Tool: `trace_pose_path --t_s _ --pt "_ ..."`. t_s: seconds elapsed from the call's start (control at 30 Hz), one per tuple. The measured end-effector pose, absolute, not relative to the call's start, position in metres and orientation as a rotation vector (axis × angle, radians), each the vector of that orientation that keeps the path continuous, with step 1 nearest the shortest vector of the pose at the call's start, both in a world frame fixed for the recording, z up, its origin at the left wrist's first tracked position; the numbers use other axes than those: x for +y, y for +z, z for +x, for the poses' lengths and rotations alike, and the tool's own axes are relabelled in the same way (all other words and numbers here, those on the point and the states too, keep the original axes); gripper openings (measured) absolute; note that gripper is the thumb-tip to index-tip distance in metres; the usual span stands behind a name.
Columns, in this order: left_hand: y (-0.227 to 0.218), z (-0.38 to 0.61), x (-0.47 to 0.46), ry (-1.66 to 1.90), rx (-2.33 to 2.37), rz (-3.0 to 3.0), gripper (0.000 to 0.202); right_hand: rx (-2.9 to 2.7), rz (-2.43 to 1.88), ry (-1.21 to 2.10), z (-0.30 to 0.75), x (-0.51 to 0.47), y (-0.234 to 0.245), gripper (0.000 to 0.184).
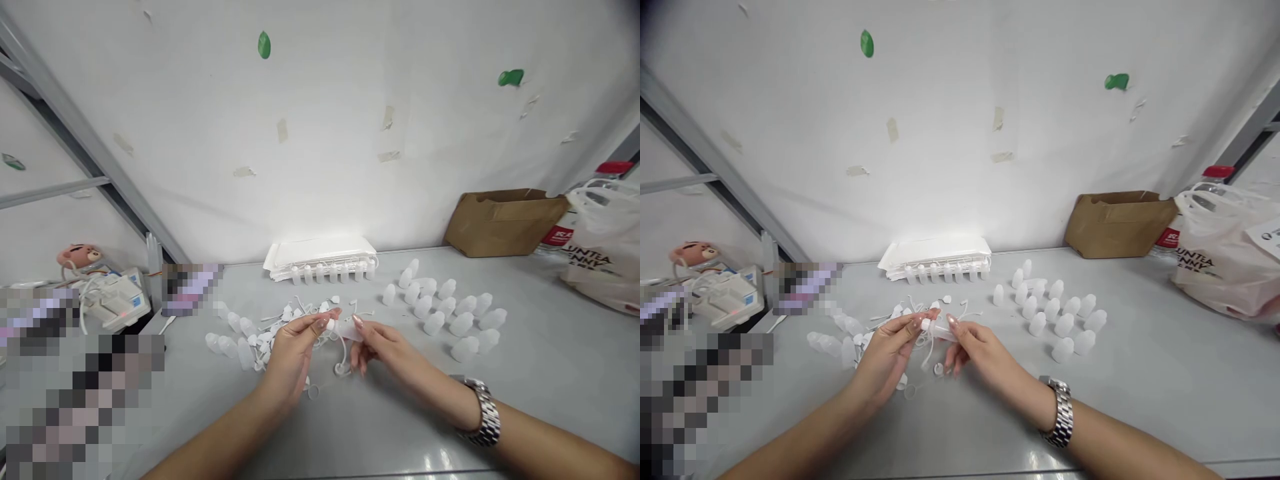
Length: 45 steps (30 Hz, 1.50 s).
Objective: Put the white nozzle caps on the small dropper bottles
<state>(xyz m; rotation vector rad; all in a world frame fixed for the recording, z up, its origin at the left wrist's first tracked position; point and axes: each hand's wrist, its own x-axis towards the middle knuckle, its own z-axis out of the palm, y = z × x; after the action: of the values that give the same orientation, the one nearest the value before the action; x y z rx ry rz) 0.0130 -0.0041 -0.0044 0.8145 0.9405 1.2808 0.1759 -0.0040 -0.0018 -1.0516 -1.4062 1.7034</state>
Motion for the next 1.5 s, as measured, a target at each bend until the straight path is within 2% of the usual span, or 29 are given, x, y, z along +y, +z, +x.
trace_pose_path --t_s 0.2,0.27,0.37,0.5,0.6,0.7,0.83,1.03,1.13,1.3,1.4,1.5 --pt "-0.007 0.012 -0.003 1.269 0.941 0.817 0.015 -1.464 -1.036 1.503 0.175 -0.002 -0.014 0.039" --pt "-0.006 0.012 -0.003 1.257 0.942 0.830 0.015 -1.476 -1.036 1.604 0.175 -0.002 -0.012 0.041" --pt "-0.005 0.012 -0.002 1.233 0.937 0.838 0.015 -1.479 -1.039 1.758 0.175 -0.003 -0.006 0.054" --pt "-0.007 0.010 -0.001 1.241 0.949 0.843 0.015 -1.489 -1.083 1.529 0.174 -0.005 -0.006 0.044" --pt "-0.007 0.009 0.000 1.251 0.957 0.848 0.015 -1.464 -1.097 1.414 0.174 -0.005 -0.009 0.046" --pt "-0.005 0.009 0.000 1.245 0.965 0.875 0.015 -1.471 -1.065 1.563 0.176 -0.004 -0.010 0.043" --pt "-0.004 0.008 0.000 1.229 0.961 0.883 0.015 -1.487 -1.054 1.764 0.177 -0.002 -0.007 0.052" --pt "-0.009 0.006 0.002 1.242 0.987 0.844 0.016 -1.557 -1.112 1.338 0.175 -0.006 -0.006 0.035" --pt "-0.006 0.007 0.001 1.236 0.976 0.873 0.015 -1.533 -1.064 1.476 0.177 -0.005 -0.006 0.031" --pt "-0.002 0.008 0.000 1.257 0.981 0.904 0.014 -1.334 -0.875 1.970 0.179 -0.001 -0.008 0.046" --pt "-0.003 0.008 0.000 1.246 0.999 0.902 0.014 -1.379 -0.941 1.866 0.176 -0.001 -0.005 0.047" --pt "-0.004 0.008 -0.001 1.241 1.024 0.915 0.014 -1.444 -1.001 1.695 0.176 -0.003 0.002 0.039"
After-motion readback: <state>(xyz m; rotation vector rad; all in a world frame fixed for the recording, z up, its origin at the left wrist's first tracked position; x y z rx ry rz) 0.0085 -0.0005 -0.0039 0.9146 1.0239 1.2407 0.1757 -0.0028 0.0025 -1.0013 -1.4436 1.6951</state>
